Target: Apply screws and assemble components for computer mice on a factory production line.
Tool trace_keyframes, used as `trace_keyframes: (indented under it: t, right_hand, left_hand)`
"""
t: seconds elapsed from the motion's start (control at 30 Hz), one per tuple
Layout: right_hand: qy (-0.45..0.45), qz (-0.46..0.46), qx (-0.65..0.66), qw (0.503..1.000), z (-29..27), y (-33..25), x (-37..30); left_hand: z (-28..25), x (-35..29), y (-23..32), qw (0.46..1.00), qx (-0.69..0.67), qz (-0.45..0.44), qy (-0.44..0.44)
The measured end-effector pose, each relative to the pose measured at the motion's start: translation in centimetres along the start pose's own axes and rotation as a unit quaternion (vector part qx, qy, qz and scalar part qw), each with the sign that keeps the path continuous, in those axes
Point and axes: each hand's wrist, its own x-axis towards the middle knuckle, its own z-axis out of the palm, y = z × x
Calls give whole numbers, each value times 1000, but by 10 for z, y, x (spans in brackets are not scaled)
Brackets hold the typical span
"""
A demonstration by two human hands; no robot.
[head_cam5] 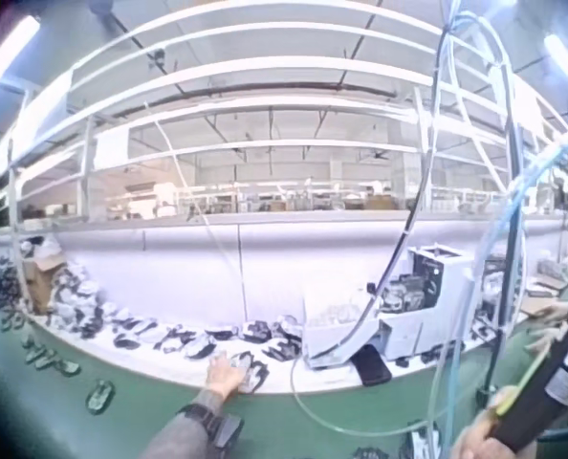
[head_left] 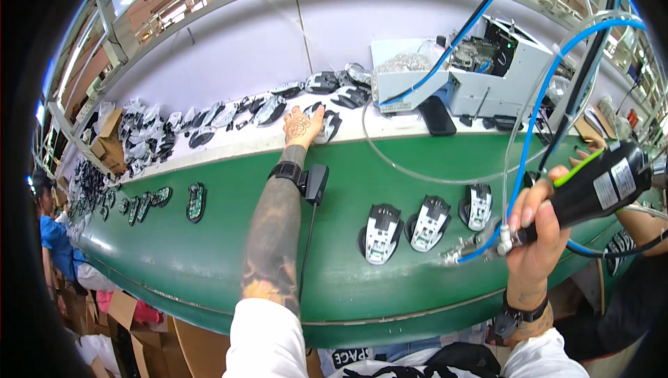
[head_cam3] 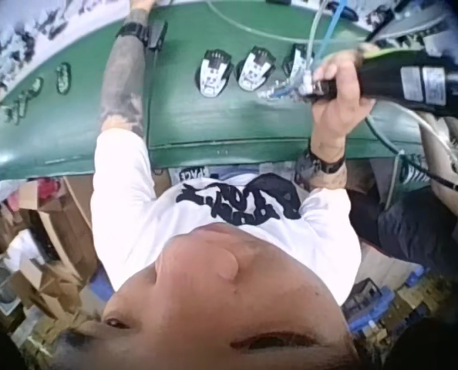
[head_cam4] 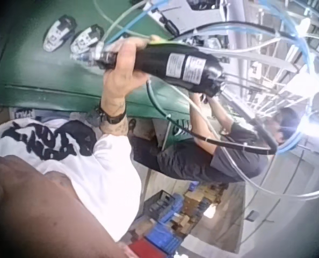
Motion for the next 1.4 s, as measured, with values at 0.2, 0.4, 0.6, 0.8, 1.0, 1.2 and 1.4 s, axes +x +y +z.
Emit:
trace_keyframes:
  t: [0.2, 0.4, 0.6, 0.8, 1.0, 1.2, 1.4]
  right_hand:
    - [-8, 9, -7, 1000, -4, 3, 1]
    - [24, -21, -17, 999, -30, 12, 2]
    - [11, -51, -53, 997, -27, 19, 5]
    - [-21, -39, -30, 999, -13, 21, 11]
    - [-58, -22, -24, 998, 4, 13, 3]
    - [-46, -8, -44, 998, -3, 5, -7]
    - [3, -10, -31, 999, 8, 0, -11]
  left_hand:
    - [19, 36, -27, 1000, -9, 0, -25]
    - [-62, 18, -80, 962, -55, 174, 202]
    - [-189, -45, -216, 969, 114, 22, 216]
    - [-196, -87, -246, 983, 108, 15, 147]
    - [-195, -80, -255, 973, 207, -21, 96]
    - [-200, -74, -238, 977, 209, -49, 2]
    - [-197, -86, -230, 970, 242, -12, -6]
